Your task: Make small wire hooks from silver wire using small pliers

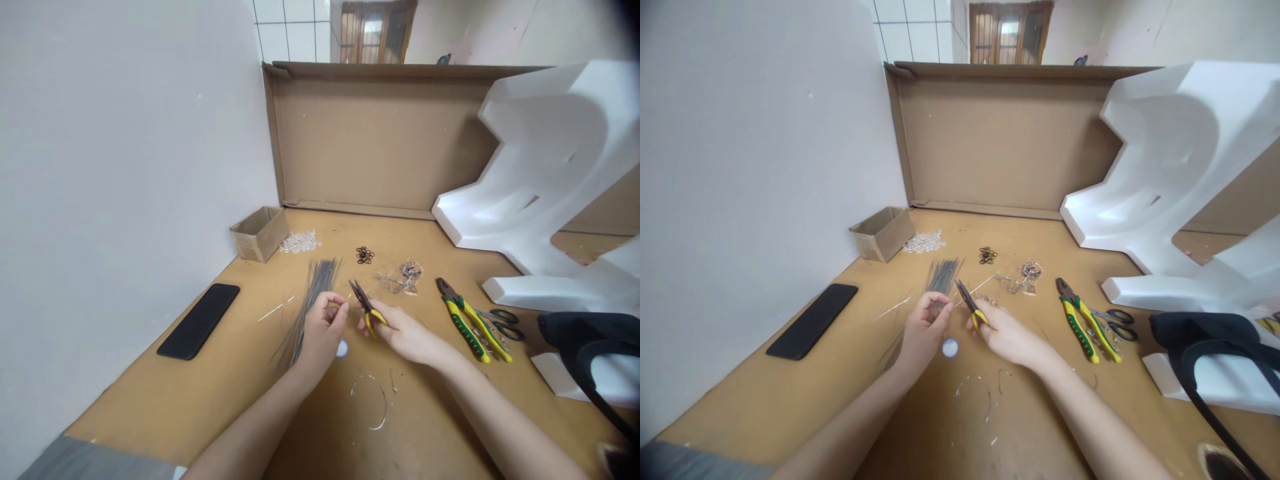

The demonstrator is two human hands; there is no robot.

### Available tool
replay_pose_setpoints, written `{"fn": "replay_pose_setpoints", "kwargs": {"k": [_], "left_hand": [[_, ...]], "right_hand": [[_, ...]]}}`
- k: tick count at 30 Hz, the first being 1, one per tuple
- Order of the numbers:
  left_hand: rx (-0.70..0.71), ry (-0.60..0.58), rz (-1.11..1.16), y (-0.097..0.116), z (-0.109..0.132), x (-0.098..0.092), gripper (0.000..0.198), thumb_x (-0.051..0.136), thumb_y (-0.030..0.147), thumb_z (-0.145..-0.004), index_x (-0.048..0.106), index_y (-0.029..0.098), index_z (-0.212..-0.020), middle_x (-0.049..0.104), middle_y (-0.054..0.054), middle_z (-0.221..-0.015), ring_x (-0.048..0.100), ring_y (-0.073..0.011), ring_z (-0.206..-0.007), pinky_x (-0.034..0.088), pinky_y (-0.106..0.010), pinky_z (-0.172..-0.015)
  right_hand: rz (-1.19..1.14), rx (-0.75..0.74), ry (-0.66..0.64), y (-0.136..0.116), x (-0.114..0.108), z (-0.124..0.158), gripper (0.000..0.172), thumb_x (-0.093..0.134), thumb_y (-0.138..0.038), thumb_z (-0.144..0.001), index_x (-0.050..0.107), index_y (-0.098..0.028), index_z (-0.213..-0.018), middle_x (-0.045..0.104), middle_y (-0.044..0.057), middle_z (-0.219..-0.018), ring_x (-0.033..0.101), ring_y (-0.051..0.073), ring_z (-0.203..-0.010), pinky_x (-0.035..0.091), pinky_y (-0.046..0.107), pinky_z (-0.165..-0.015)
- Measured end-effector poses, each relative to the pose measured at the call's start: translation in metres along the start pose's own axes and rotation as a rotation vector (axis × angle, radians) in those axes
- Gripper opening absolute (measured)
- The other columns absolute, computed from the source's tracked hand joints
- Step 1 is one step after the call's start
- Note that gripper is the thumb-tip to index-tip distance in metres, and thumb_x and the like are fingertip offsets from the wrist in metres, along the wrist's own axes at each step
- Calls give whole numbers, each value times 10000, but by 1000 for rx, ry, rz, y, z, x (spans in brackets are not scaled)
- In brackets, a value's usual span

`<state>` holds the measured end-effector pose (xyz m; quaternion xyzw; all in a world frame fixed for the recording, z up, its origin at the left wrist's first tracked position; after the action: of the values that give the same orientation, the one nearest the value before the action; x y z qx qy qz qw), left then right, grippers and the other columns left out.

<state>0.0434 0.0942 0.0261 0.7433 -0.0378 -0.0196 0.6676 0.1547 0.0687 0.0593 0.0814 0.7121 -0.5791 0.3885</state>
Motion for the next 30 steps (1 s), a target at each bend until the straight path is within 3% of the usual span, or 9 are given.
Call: {"fn": "replay_pose_setpoints", "kwargs": {"k": [9,17,30], "left_hand": [[-7,3,-28,-2,-1,0,132,516,307,-786,452,196,-818,370,91,-453,351,-66,-400,256,-164,-403],[-22,1,-29,-4,-1,-1,146,511,332,-788,445,203,-807,363,92,-453,341,-65,-390,249,-164,-393],[-27,-1,-52,0,0,-1,145,509,333,-784,451,202,-811,368,92,-444,369,-72,-379,250,-169,-396]], "right_hand": [[-124,43,-53,3,6,-1,369,348,-73,-782,476,-176,-1112,618,36,-830,557,139,-726,432,274,-670],[174,62,36,4,-5,1,246,375,-85,-756,526,-202,-910,623,24,-850,547,150,-729,387,263,-667],[181,89,50,6,-6,1,233,373,-107,-774,494,-214,-941,611,31,-830,540,165,-723,368,253,-647]]}}
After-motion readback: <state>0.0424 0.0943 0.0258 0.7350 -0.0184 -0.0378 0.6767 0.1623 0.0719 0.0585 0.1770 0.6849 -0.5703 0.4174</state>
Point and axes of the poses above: each hand's wrist, its own z-axis away from the middle knuckle, its own x-axis out of the palm, y = z × x, the point moved 10 cm from there along -z, towards the middle knuckle
